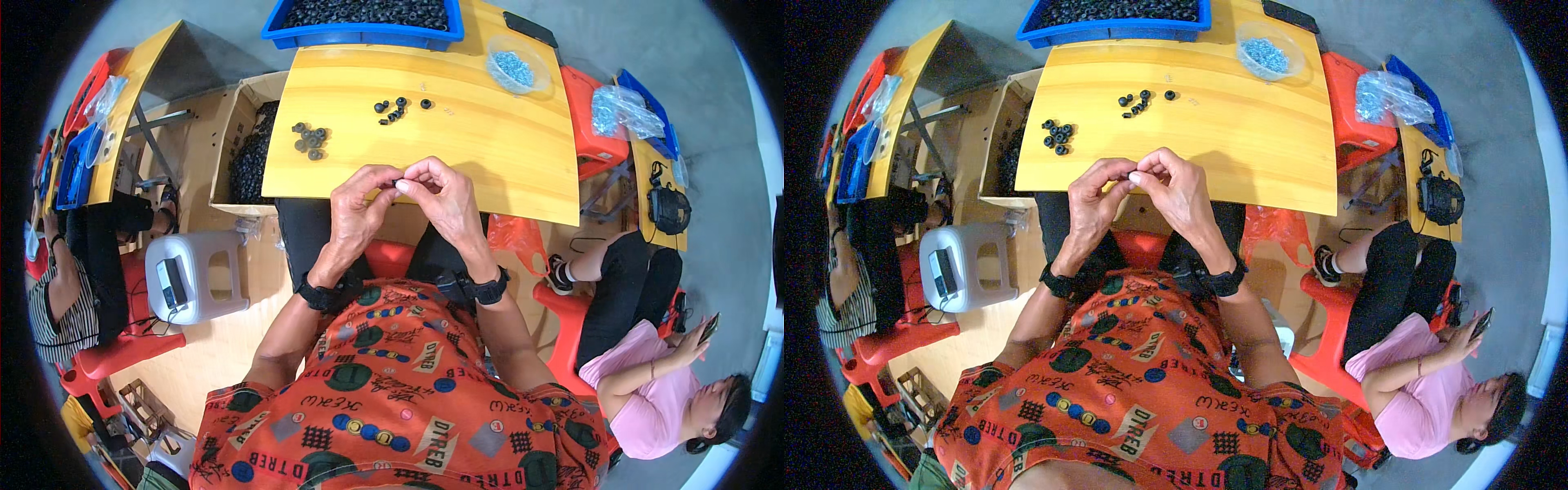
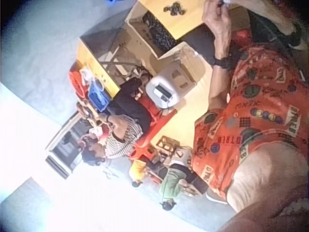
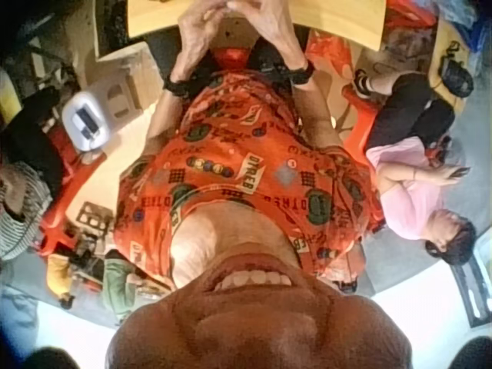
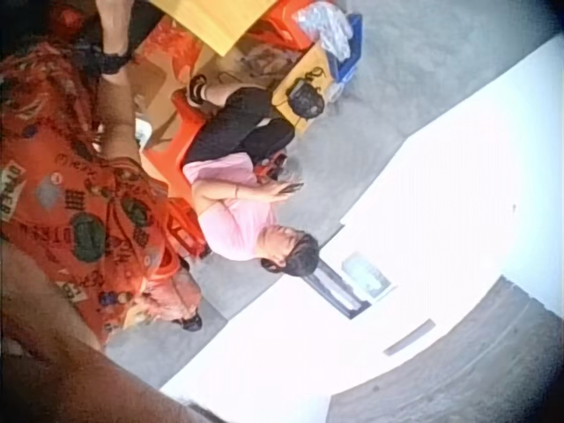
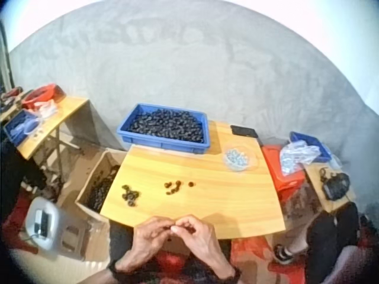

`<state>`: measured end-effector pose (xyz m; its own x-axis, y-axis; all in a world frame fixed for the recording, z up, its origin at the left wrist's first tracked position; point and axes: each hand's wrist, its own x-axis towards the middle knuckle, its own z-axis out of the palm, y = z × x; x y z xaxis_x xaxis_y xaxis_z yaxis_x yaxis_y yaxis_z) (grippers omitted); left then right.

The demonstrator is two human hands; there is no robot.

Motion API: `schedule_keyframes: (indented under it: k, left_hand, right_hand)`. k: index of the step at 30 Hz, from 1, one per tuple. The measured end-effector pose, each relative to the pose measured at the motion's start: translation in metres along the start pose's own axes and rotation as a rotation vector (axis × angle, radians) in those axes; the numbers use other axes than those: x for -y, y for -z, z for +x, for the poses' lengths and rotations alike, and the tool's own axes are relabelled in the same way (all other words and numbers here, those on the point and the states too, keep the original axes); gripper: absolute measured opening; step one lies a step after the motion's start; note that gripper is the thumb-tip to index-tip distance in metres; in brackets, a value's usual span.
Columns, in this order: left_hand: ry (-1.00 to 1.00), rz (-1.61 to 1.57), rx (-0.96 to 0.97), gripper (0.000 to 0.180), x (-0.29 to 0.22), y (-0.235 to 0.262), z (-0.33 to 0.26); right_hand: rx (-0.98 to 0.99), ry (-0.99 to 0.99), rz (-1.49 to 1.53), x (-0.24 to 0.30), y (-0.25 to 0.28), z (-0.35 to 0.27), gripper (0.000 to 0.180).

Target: The person assembles components by hand by picking up a black rubber piece and a small metal pin, inserting the pin into the rubber piece, and placing the finished unit onto the table.

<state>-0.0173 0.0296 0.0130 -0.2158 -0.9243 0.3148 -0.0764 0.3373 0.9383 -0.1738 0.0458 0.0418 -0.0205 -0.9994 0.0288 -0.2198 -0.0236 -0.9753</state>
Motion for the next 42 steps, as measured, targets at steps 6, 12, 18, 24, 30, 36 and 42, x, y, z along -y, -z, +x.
schedule_keyframes:
  k: [6, 12, 18, 24, 30, 36, 42]
  left_hand:
    - [0.083, -0.218, 0.02, 0.024, 0.013, -0.002, 0.003]
    - [0.11, -0.131, -0.121, 0.018, 0.026, 0.011, 0.029]
    - [0.072, -0.015, -0.147, 0.02, 0.043, 0.015, 0.037]
    - [0.17, -0.214, -0.299, 0.021, 0.053, 0.011, 0.036]
    - [0.127, -0.162, -0.288, 0.019, 0.053, 0.015, 0.035]
    - [0.101, -0.133, -0.283, 0.02, 0.052, 0.014, 0.034]
    - [0.195, -0.352, -0.235, 0.025, 0.046, 0.012, 0.029]
  right_hand:
    - [0.073, -0.145, 0.239, -0.015, 0.005, 0.006, 0.017]
    - [-0.15, 0.073, -0.257, -0.007, 0.02, 0.031, 0.02]
    - [-0.251, 0.181, -0.547, -0.01, 0.053, 0.069, 0.009]
    - [-0.139, 0.313, -0.476, -0.016, 0.012, 0.082, 0.009]
    - [-0.144, 0.43, -0.67, -0.027, -0.022, 0.095, 0.014]
    - [-0.145, 0.511, -0.712, -0.023, -0.027, 0.09, 0.007]
    - [-0.1, 0.1, -0.07, -0.007, -0.007, 0.046, 0.018]
